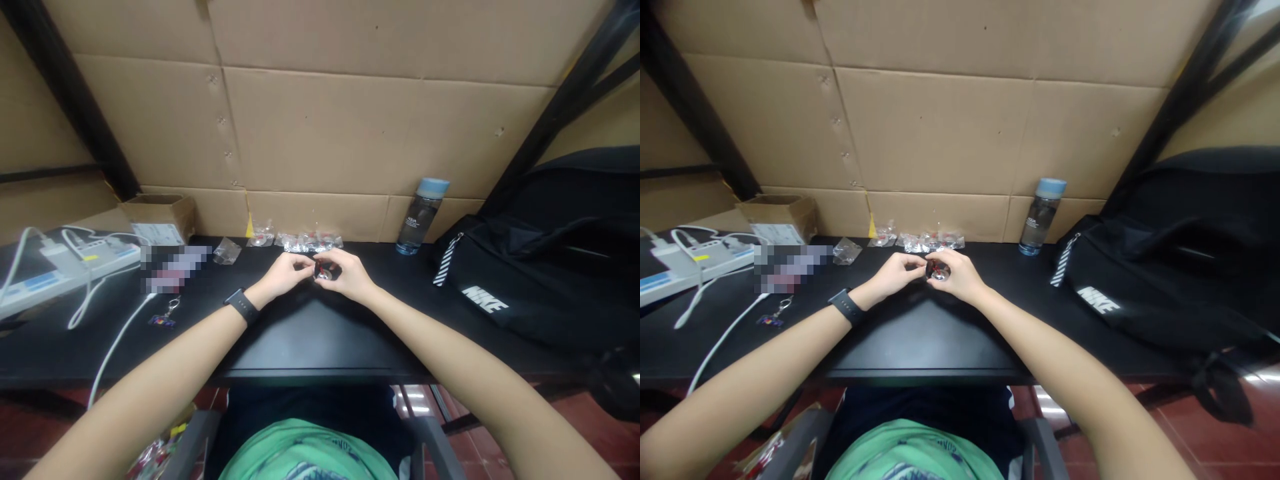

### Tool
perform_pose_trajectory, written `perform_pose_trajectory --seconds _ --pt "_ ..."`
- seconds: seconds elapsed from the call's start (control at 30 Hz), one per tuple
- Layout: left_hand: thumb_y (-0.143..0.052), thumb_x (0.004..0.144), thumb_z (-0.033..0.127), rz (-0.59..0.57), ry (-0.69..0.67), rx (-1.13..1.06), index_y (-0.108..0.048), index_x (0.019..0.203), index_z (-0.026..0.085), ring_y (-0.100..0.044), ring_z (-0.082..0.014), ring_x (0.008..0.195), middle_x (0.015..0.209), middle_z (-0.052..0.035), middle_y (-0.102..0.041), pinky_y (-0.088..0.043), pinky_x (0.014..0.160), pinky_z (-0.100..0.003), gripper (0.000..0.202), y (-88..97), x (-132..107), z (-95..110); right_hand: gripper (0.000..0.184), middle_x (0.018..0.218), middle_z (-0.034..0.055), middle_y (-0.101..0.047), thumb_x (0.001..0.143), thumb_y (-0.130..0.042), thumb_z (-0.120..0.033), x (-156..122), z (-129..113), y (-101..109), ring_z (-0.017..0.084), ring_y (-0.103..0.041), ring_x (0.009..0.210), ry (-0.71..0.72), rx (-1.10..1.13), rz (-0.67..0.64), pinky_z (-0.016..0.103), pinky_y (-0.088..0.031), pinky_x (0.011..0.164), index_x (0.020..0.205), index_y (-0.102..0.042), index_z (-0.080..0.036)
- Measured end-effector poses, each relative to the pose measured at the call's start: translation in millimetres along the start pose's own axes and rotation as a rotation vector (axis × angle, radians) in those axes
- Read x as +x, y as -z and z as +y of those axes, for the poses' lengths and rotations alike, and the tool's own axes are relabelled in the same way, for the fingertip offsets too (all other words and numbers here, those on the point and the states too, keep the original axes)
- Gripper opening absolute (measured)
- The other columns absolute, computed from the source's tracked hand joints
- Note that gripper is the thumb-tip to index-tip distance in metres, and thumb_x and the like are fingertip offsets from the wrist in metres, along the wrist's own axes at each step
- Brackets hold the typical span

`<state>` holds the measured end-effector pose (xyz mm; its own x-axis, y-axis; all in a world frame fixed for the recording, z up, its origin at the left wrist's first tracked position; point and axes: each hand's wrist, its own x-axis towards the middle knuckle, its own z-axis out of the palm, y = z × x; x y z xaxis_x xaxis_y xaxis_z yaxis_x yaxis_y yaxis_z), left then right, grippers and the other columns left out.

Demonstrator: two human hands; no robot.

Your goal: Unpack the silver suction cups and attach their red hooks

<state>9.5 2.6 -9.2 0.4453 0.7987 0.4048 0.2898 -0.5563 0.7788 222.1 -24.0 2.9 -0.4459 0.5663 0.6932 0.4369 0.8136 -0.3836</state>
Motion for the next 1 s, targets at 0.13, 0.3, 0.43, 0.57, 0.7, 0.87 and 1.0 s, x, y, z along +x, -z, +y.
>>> perform_pose_trajectory --seconds 0.13,0.3,0.43,0.57,0.7,0.87,1.0 --pt "-0.069 0.086 0.041 -0.009 -0.022 -0.051 -0.078 0.099 0.016 -0.071 -0.0246 0.097 0.103 -0.0084 -0.078 -0.053 0.093 -0.036 0.029 5.6 1.4 -0.2 0.044 0.11 0.0064 -0.072 0.074 -0.077 -0.021 0.6 -2.4 2.0 0.023 -0.068 0.097 0.009 0.003 -0.003 0.034 -0.057 0.081 0.117 -0.069 -0.024" --pt "-0.065 0.09 0.048 -0.018 0.023 -0.239 -0.071 0.113 0.017 -0.069 -0.0233 0.11 0.116 -0.0102 -0.074 -0.052 0.101 -0.037 0.039 11.3 0.7 2.2 0.049 0.115 0.0057 -0.072 0.074 -0.078 -0.021 0.3 -1.8 2.9 0.023 -0.069 0.101 0.0 0.017 0.028 0.036 -0.057 0.085 0.122 -0.066 -0.025" --pt "-0.074 0.084 0.045 -0.124 0.081 -0.35 -0.064 0.124 0.018 -0.068 -0.024 0.112 0.121 -0.0122 -0.071 -0.053 0.099 -0.037 0.049 11.3 -1.7 2.9 0.05 0.116 0.006 -0.072 0.072 -0.079 -0.02 0.9 -1.3 3.4 0.025 -0.067 0.105 0.028 -0.04 0.067 0.039 -0.056 0.093 0.121 -0.067 -0.026" --pt "-0.079 0.08 0.04 -0.118 0.113 -0.404 -0.06 0.126 0.017 -0.071 -0.0237 0.106 0.113 -0.0115 -0.073 -0.055 0.097 -0.038 0.054 9.0 -3.4 2.7 0.048 0.113 0.0064 -0.072 0.072 -0.079 -0.02 0.9 -1.9 2.5 0.025 -0.065 0.104 0.059 -0.068 0.09 0.041 -0.055 0.094 0.119 -0.068 -0.025" --pt "-0.08 0.079 0.039 -0.112 0.124 -0.399 -0.059 0.126 0.018 -0.071 -0.0228 0.102 0.108 -0.0098 -0.073 -0.055 0.097 -0.04 0.055 7.4 -4.0 2.4 0.046 0.114 0.0066 -0.072 0.074 -0.079 -0.021 0.6 -1.9 0.7 0.025 -0.065 0.105 0.068 -0.067 0.07 0.041 -0.055 0.094 0.119 -0.067 -0.025" --pt "-0.08 0.08 0.035 -0.063 0.068 -0.394 -0.062 0.126 0.019 -0.067 -0.0232 0.108 0.115 -0.0092 -0.07 -0.051 0.103 -0.044 0.052 7.2 -4.2 4.2 0.038 0.121 0.0082 -0.068 0.079 -0.074 -0.019 1.1 -2.5 2.3 0.026 -0.062 0.114 0.085 -0.087 0.082 0.043 -0.053 0.097 0.116 -0.067 -0.024" --pt "-0.085 0.073 0.025 -0.021 0.01 -0.44 -0.063 0.125 0.02 -0.063 -0.0239 0.115 0.12 -0.0087 -0.065 -0.048 0.108 -0.046 0.056 7.6 -4.9 8.1 0.019 0.11 0.0077 -0.067 0.085 -0.067 -0.018 0.8 -1.0 5.4 0.023 -0.063 0.105 0.049 -0.111 0.13 0.041 -0.054 0.094 0.103 -0.07 -0.023"
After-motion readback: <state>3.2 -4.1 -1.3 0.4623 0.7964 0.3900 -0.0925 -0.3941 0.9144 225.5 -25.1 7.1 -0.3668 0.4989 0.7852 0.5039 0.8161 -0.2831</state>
